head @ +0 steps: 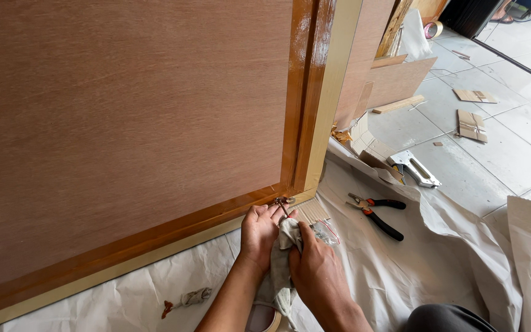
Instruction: The person attaches a metal bracket to the bottom corner of a wooden furniture panel using a screwdriver and screws. They position the bracket, drive screws into the wood, and then wipe the area with a cloth.
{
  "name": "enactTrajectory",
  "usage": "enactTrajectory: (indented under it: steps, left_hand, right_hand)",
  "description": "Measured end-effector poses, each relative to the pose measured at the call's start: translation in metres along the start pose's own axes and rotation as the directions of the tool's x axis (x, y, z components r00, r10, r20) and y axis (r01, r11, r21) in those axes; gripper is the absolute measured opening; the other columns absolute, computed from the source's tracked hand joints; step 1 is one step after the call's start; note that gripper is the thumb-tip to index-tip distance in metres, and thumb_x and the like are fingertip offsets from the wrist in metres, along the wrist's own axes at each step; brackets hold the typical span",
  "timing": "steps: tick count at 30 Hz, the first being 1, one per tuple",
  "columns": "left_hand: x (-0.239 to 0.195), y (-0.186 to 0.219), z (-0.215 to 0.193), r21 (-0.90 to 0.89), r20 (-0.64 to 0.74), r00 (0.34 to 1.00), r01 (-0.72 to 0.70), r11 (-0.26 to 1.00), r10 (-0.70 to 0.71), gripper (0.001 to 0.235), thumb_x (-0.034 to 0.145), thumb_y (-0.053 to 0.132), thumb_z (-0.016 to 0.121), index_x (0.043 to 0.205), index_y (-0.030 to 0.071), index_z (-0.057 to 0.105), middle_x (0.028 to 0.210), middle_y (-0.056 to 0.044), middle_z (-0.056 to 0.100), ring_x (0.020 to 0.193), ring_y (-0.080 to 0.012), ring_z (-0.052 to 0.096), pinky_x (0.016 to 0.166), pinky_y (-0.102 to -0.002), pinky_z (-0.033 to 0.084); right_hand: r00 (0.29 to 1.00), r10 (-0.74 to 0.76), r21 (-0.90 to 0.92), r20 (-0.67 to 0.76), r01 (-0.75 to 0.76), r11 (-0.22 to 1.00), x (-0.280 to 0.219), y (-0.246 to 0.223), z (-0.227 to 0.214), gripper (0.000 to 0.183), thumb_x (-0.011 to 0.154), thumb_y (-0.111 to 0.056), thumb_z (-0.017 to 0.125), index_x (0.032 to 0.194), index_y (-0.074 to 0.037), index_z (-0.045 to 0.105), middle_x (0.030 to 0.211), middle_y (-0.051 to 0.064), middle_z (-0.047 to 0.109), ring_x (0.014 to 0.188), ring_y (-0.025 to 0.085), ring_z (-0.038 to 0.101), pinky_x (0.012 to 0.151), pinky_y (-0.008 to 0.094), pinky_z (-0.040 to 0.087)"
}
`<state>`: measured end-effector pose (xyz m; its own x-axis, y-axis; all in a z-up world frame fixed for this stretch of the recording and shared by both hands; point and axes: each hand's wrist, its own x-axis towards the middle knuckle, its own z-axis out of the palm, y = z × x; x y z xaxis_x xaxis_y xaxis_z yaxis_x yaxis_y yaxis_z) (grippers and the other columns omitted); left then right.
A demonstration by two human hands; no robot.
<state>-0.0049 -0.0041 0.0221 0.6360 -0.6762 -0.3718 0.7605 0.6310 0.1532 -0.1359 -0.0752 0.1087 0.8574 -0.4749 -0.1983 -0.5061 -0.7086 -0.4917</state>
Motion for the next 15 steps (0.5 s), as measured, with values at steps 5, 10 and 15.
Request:
enactTrajectory:
  steps: [5,10,15]
  left_hand:
    - [0.0018,0.0014,-0.0067,0.033,0.018,1.0,-0.008,0.999,0.007,0.073,0.089,0.035,0.049,0.156,0.005,0.051,0.169,-0.016,0.052,0.159,-0.0401,0.051,0.124,-0.052,0.042]
    - [0.0011,0.0014,-0.0076,0.088,0.017,1.0,-0.006,0.996,0.005,0.082,0.087,0.037,0.051,0.162,0.005,0.049,0.174,-0.014,0.048,0.158,-0.0366,0.052,0.121,-0.057,0.045]
    - [-0.0042,0.0017,-0.0018,0.083,0.008,1.0,-0.006,0.997,0.005,0.076,0.087,0.036,0.05,0.156,0.005,0.052,0.173,-0.016,0.051,0.16,-0.0369,0.051,0.12,-0.056,0.044]
  right_hand:
    - [1.0,0.006,0.013,0.002,-0.006,1.0,-0.0006,0.0003,0.0017,0.055,0.098,-0.026,0.05,0.153,-0.025,0.057,0.124,0.02,0.079,0.111,0.05,0.072,0.093,0.059,0.053]
    - [0.999,0.046,-0.012,0.028,-0.046,0.999,-0.0022,-0.0039,0.0003,0.058,0.1,-0.029,0.05,0.158,-0.027,0.053,0.127,0.019,0.078,0.116,0.048,0.072,0.095,0.059,0.054]
    - [1.0,0.027,-0.032,0.012,-0.026,0.999,0.0007,0.0016,0.006,0.056,0.099,-0.028,0.05,0.155,-0.025,0.054,0.123,0.021,0.079,0.111,0.05,0.072,0.093,0.06,0.053]
